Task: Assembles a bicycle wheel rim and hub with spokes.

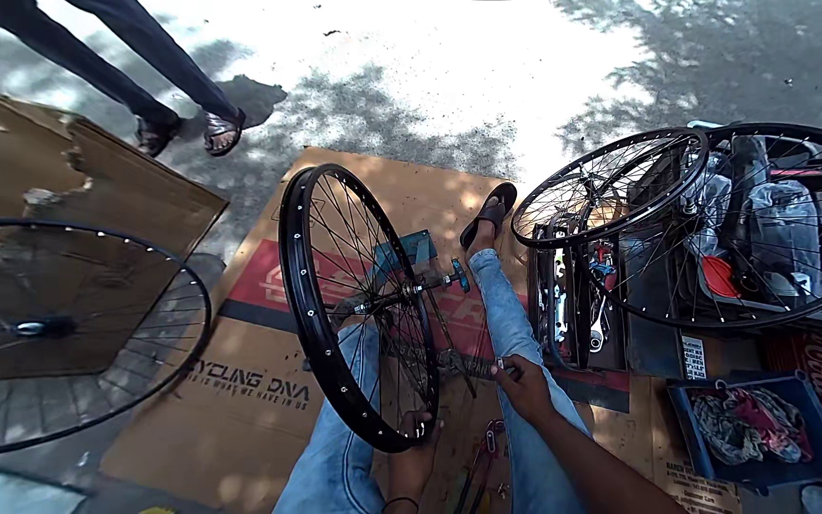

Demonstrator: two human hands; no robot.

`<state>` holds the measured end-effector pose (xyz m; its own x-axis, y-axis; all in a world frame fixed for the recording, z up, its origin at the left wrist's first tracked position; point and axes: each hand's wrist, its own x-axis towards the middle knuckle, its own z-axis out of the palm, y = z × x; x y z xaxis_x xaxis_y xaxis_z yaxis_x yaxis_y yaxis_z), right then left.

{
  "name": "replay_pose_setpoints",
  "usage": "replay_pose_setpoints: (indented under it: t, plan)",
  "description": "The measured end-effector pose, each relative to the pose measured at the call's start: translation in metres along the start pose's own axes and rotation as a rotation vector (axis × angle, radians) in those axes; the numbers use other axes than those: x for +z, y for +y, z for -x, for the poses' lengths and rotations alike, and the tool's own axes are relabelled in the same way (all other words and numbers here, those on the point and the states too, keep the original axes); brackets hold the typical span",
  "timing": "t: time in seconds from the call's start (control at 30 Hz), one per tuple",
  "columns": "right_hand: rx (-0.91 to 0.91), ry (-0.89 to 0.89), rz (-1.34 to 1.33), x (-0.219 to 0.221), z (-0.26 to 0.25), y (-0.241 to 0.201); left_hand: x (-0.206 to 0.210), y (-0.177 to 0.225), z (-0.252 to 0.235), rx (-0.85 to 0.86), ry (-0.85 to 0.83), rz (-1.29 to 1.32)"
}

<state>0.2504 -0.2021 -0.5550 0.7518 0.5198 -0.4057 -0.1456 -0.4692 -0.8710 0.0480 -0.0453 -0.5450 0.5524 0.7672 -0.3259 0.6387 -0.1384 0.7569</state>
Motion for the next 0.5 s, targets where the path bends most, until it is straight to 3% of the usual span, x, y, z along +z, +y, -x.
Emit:
replay_pose_setpoints:
  t: [0.13, 0.27, 0.37, 0.5]
  plan:
    - [-0.028, 0.006, -0.034, 0.0, 0.0, 0.0, -0.016, 0.022, 0.017, 0.079, 0.043, -0.161]
    - [-0.097, -0.017, -0.095, 0.001, 0.003, 0.001, -0.031, 0.043, 0.037, 0.229, 0.205, -0.16]
    - [-0.225, -0.06, -0.149, 0.004, 0.008, -0.005, -0.036, 0.054, 0.043, 0.408, 0.348, 0.043]
    - [-0.52, -0.113, -0.141, 0.023, 0.012, -0.03, -0.049, 0.074, 0.049, 0.494, 0.378, 0.331]
